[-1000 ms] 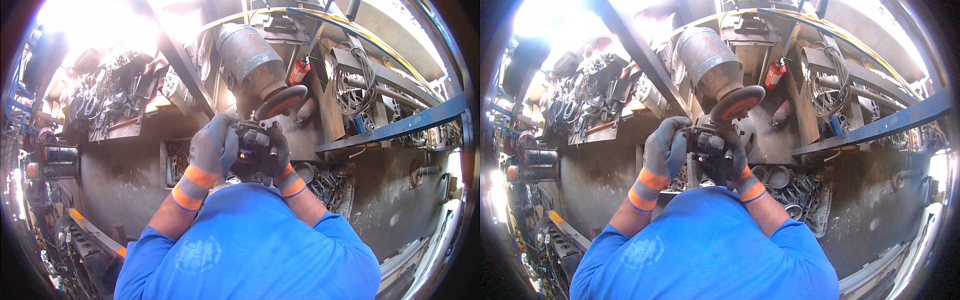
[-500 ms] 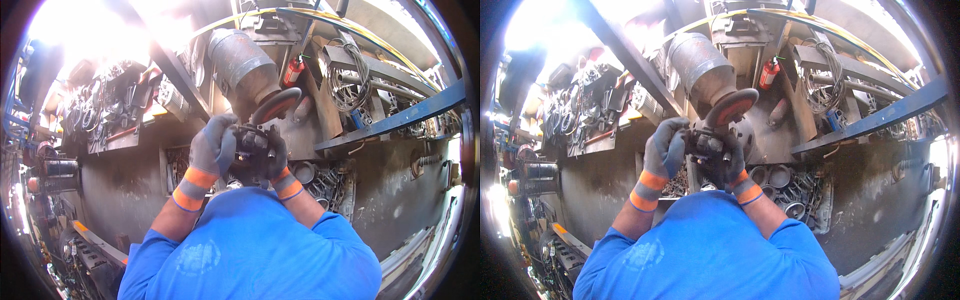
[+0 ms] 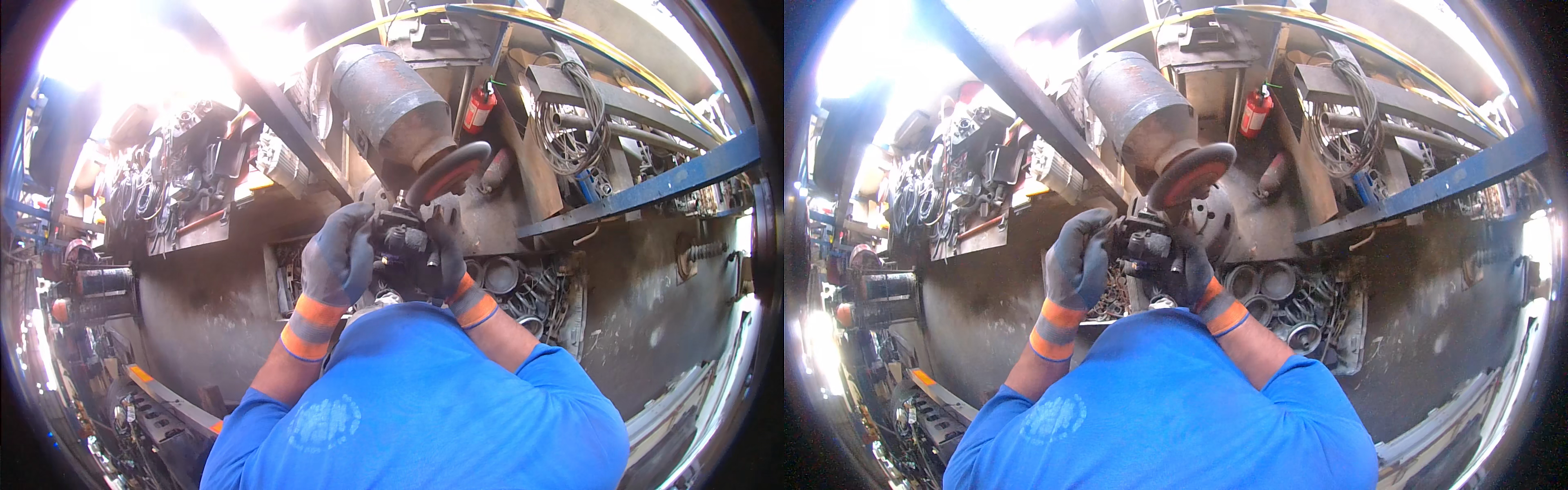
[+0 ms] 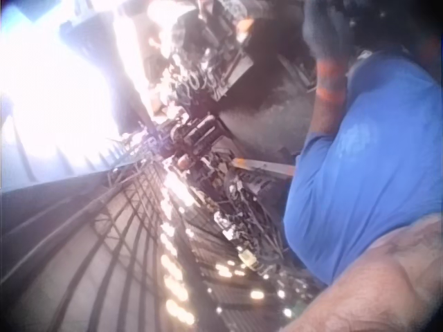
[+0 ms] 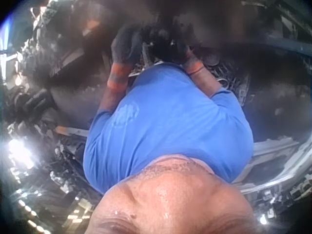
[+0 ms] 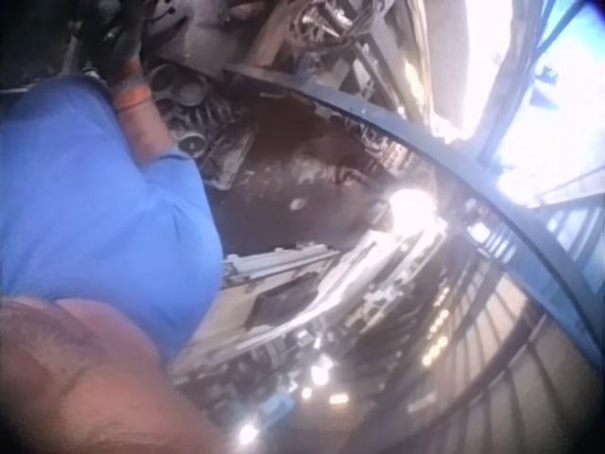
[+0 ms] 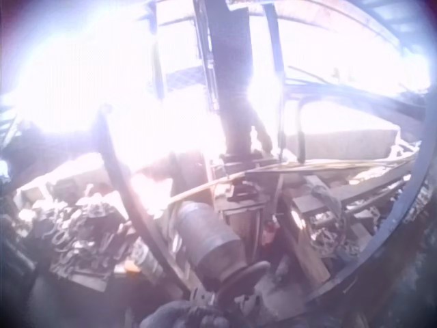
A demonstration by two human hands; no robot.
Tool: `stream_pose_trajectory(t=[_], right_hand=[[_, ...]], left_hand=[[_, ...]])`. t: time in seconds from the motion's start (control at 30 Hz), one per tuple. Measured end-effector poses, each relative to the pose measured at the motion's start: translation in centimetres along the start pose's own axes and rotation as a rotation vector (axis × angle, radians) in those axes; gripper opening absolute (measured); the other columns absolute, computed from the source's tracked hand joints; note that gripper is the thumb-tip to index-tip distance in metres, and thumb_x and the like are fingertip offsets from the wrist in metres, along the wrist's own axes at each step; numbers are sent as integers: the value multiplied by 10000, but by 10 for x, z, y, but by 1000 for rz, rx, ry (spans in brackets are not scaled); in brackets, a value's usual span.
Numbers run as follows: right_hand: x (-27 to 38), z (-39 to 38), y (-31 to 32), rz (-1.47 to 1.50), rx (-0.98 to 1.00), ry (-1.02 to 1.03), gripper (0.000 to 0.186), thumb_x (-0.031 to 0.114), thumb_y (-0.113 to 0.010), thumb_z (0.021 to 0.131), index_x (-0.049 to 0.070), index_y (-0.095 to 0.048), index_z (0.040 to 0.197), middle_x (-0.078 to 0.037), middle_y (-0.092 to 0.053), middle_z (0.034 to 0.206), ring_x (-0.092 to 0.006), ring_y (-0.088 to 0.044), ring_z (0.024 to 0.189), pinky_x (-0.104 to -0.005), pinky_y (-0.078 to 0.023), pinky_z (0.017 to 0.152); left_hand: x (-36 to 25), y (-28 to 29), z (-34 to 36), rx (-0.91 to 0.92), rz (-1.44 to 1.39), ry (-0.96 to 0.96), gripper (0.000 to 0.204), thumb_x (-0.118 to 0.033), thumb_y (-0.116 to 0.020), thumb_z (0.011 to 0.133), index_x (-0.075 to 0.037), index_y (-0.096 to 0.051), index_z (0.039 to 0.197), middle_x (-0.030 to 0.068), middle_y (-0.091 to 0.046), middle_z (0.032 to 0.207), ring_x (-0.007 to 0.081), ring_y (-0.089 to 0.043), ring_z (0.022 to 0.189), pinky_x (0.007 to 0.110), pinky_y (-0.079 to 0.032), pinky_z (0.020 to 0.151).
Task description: The person holds a small metal component against a rotating bench grinder wheel, repeatedly repositioning the part to grind different edges and surfaces. The person rotates the component in gloved hands to access multiple sides while maintaining contact with the grinding wheel.
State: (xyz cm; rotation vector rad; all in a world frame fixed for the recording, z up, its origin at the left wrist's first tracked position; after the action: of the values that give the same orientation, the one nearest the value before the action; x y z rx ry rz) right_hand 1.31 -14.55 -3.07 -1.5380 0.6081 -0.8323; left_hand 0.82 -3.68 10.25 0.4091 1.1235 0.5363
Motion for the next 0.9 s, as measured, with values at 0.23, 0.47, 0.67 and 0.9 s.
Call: stream_pose_trajectory(t=[0.23, 0.47, 0.67, 0.9], right_hand=[[5, -7, 8, 97, 48, -4, 614, 493, -451, 915, 77, -459, 1367, -117, -567, 1284, -293, -551, 1175, -507, -423, 1011], [-1, -13, 29, 123, 22, -117, 608, 465, -465, 902, 25, -503, 1320, -145, -618, 1199, -306, -586, 1105, -499, -435, 983], [-21, -14, 28, 99, -5, -252, 548, 413, -440, 907, 27, -529, 1286, -136, -625, 1182, -285, -599, 1079, -464, -445, 976], [24, -6, 77, -1501, -290, 22, 359, 230, -588, 865, 67, -537, 1180, -136, -644, 1057, -242, -628, 875, -313, -490, 802]], left_hand=[[-20, -18, 8, 105, 108, -71, 146, -4, -572, 860, -2, -617, 1000, 157, -690, 865, 225, -696, 776, 317, -534, 703], [7, -10, -23, 261, -525, 352, 316, -153, -520, 945, -31, -540, 1236, 51, -632, 1059, 138, -602, 898, 295, -496, 817], [150, -84, -67, 284, -833, 919, 462, -393, -472, 975, -70, -511, 1304, 50, -579, 1155, 156, -556, 1046, 315, -458, 922], [108, -85, -66, 286, -859, 514, 441, -393, -347, 1011, -48, -540, 1205, 96, -630, 1055, 215, -613, 969, 341, -484, 873]])
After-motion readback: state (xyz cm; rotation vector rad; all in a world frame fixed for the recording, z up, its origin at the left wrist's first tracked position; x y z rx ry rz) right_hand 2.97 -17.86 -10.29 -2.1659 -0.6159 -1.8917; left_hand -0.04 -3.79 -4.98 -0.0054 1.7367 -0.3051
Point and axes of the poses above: each hand's wrist, its own z-axis towards the middle knuckle, its own y-axis out of the back of the hand, x = y × z, the point moved 7 cm from there along z, towards the middle knuckle
